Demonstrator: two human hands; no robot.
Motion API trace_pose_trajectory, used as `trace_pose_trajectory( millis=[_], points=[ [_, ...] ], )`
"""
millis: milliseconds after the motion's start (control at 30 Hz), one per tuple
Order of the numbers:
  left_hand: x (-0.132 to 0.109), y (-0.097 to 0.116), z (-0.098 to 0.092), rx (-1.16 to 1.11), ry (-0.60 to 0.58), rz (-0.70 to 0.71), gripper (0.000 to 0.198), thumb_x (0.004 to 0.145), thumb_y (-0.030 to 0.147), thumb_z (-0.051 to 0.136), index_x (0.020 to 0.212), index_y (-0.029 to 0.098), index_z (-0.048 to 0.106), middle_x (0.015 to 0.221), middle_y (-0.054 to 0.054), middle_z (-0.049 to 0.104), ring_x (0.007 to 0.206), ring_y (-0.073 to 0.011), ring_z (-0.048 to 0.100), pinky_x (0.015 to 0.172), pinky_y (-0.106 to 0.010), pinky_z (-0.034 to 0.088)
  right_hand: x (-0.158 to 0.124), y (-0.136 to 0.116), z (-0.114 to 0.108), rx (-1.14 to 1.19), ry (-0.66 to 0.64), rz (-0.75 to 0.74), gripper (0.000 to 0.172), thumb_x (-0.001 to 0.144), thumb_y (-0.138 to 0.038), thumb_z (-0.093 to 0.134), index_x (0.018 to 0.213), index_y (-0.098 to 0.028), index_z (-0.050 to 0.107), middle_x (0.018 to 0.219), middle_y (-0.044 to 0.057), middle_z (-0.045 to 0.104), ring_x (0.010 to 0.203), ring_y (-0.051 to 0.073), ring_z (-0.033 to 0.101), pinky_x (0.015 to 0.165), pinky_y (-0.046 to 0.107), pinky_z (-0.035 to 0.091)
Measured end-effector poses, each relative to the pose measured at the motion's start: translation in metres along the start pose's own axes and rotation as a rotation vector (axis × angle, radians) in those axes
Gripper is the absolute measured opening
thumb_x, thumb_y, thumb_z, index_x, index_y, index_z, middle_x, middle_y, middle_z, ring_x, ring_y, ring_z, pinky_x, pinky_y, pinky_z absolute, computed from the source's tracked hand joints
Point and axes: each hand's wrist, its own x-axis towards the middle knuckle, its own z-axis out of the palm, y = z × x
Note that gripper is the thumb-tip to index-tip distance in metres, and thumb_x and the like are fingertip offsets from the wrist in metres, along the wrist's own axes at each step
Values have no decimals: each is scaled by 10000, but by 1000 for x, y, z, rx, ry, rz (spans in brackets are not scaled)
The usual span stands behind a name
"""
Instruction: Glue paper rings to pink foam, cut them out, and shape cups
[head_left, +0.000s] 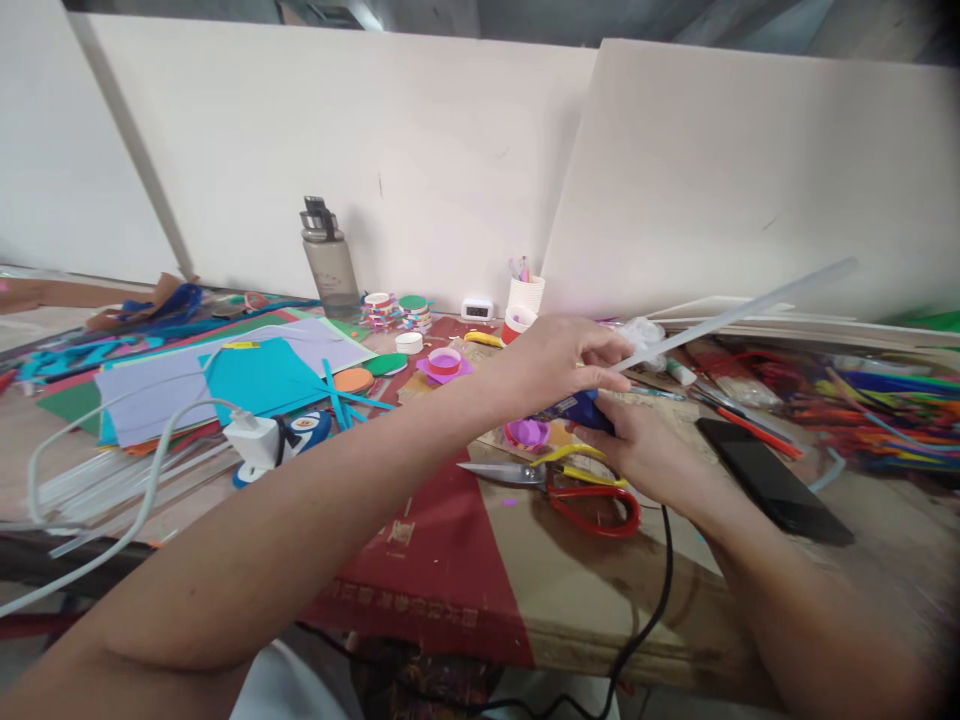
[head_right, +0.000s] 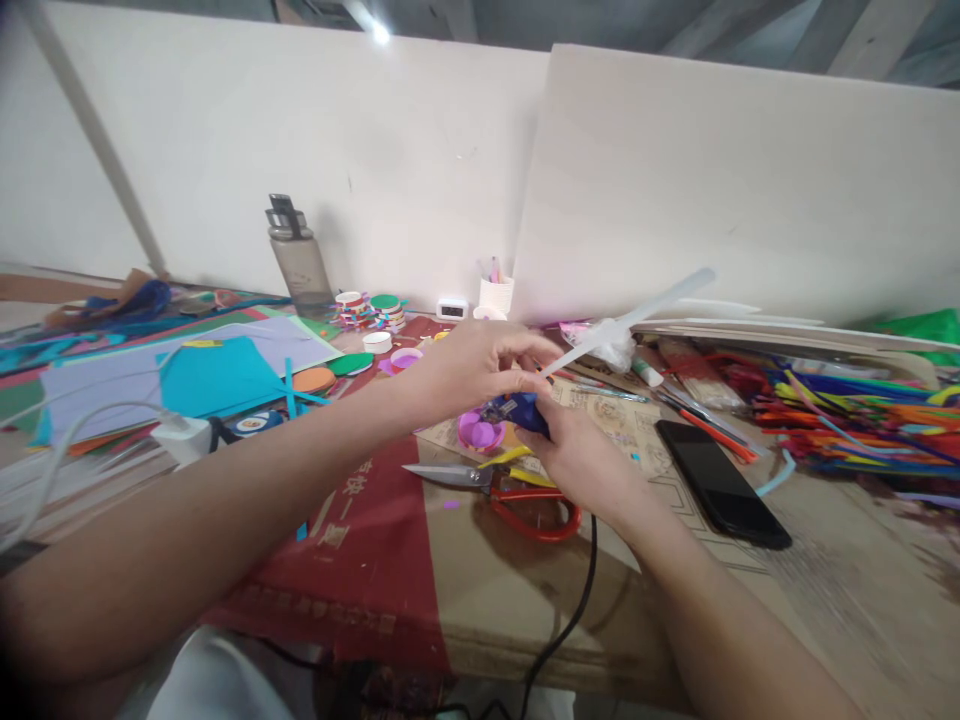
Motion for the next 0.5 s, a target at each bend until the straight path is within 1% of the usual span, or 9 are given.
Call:
trace_pose_trajectory(
  millis=[67,100,133,167,200,267,333,400,500],
  points=[
    [-8,-4,-1,-34,122,-64,188,791,252,595,948,199,685,936,-44,690,795,-168,600,727,-273,426,1,1,-1,-11,-1,36,182,839,-334,514,901,-186,601,804,57,682,668,193,597,589,278,404],
    [-14,-9,-1,-25,190,-114,191,817,270,560,946,191,676,936,-51,684,800,-166,594,729,-270,423,2,1,-2,-17,-12,51,180,839,-330,517,909,-187,602,823,62,686,685,200,604,597,282,410],
    [-21,-14,-2,17,251,-196,166,827,269,538,878,180,669,863,-48,679,763,-161,586,711,-269,416,2,1,-3,-21,-26,61,177,838,-325,521,916,-189,602,848,67,690,708,208,613,606,286,417],
    [-28,-22,-3,79,274,-280,150,821,258,534,796,173,656,782,-40,664,708,-156,568,683,-269,405,3,0,-4,-22,-41,67,176,835,-323,528,924,-190,603,873,72,693,733,216,620,616,289,423],
    [-35,-30,-3,135,256,-350,139,806,234,535,736,172,639,727,-31,647,661,-151,548,655,-269,391,3,0,-4,-22,-52,69,178,834,-323,534,930,-191,606,890,75,695,753,223,625,623,291,427],
    [-47,-45,-3,231,129,-457,176,773,200,534,611,172,596,626,-19,604,589,-145,505,592,-268,358,3,-1,-6,-20,-64,73,189,836,-333,537,932,-191,616,888,76,696,758,225,627,623,290,428],
    [-55,-56,0,289,15,-546,218,762,224,532,554,173,571,541,-12,561,525,-141,473,534,-267,321,3,-3,-7,-31,-57,82,202,842,-347,535,923,-187,627,843,71,692,724,218,619,603,284,419],
    [-59,-62,5,343,-63,-615,234,761,229,511,542,169,569,506,-16,540,492,-137,458,508,-265,303,3,-3,-8,-42,-42,82,208,841,-351,539,918,-183,633,813,69,686,697,211,610,584,276,407],
    [-59,-63,11,379,-108,-692,188,752,232,508,612,161,611,533,-27,573,506,-137,494,500,-245,318,4,-3,-7,-32,-53,73,208,842,-343,537,937,-182,626,819,67,687,702,205,609,589,268,406]
  ],
)
